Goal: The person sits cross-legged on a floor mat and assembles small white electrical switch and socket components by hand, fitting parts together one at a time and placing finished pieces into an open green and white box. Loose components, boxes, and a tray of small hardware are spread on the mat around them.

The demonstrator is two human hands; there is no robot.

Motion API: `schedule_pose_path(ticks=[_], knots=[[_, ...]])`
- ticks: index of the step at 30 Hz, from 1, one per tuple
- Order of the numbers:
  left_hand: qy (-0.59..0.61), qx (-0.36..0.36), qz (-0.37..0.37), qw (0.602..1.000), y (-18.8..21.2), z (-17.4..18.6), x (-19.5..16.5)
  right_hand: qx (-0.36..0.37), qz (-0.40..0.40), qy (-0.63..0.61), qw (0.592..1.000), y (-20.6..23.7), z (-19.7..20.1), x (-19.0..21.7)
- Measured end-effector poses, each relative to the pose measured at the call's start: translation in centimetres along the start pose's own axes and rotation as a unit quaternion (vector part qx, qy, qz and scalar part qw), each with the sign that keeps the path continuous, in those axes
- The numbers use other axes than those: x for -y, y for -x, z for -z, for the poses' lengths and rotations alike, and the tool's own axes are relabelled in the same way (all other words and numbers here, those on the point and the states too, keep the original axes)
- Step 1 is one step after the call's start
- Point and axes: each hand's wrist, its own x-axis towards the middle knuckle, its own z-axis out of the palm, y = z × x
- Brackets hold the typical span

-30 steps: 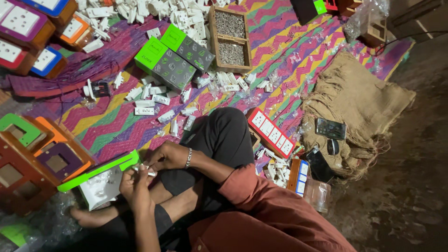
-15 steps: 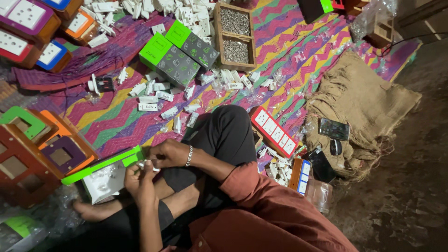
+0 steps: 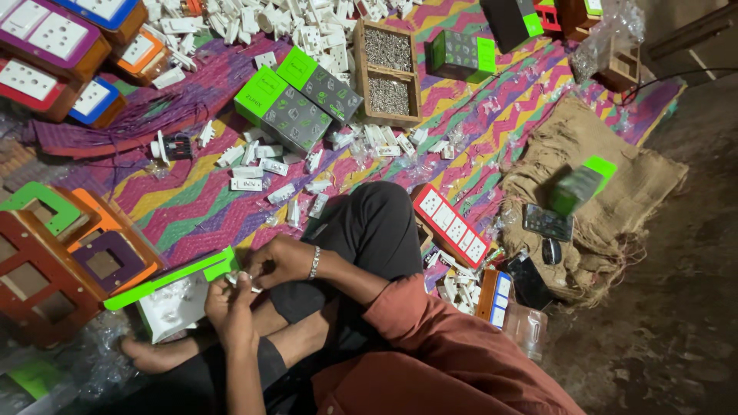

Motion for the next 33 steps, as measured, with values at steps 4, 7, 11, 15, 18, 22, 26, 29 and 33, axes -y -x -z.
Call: schedule_pose_path(ticks=[4, 7, 11, 15, 18, 22, 26, 29, 33], knots=[[-0.017, -0.001, 0.014, 1.0, 0.4, -0.6, -0.5, -0.02, -0.001, 0.068, 0.998, 0.1, -0.6, 0.1], [-0.051, -0.019, 0.009, 0.998, 0.6, -0.8, -0.9, -0.037, 0.018, 0.087, 0.995, 0.2, -1.1, 0.1], [-0.116, -0.034, -0.058, 0.991, 0.0, -0.5, -1.4, -0.088, 0.111, 0.142, 0.98, 0.4, -1.9, 0.7], [-0.15, -0.004, -0.102, 0.983, -0.1, -0.1, -1.8, -0.12, 0.057, 0.117, 0.984, 0.9, -2.7, 1.0], [-0.24, 0.02, -0.134, 0.961, 0.6, -0.1, -2.1, -0.163, 0.05, 0.119, 0.978, 0.7, -1.7, 0.3], [-0.109, 0.174, -0.072, 0.976, 2.1, -0.8, -2.0, -0.365, -0.064, -0.026, 0.929, -0.2, 1.8, -1.7], [-0.068, 0.138, -0.068, 0.986, 2.1, -1.1, -1.8, -0.401, -0.033, -0.1, 0.91, 0.2, 3.1, -2.5], [0.007, 0.114, -0.073, 0.991, 1.3, -1.1, -1.6, -0.26, 0.06, 0.106, 0.958, 1.2, 2.0, -1.4], [0.125, 0.072, -0.027, 0.989, 1.1, -1.0, -1.1, -0.064, 0.012, 0.038, 0.997, 1.4, 0.0, 0.1]])
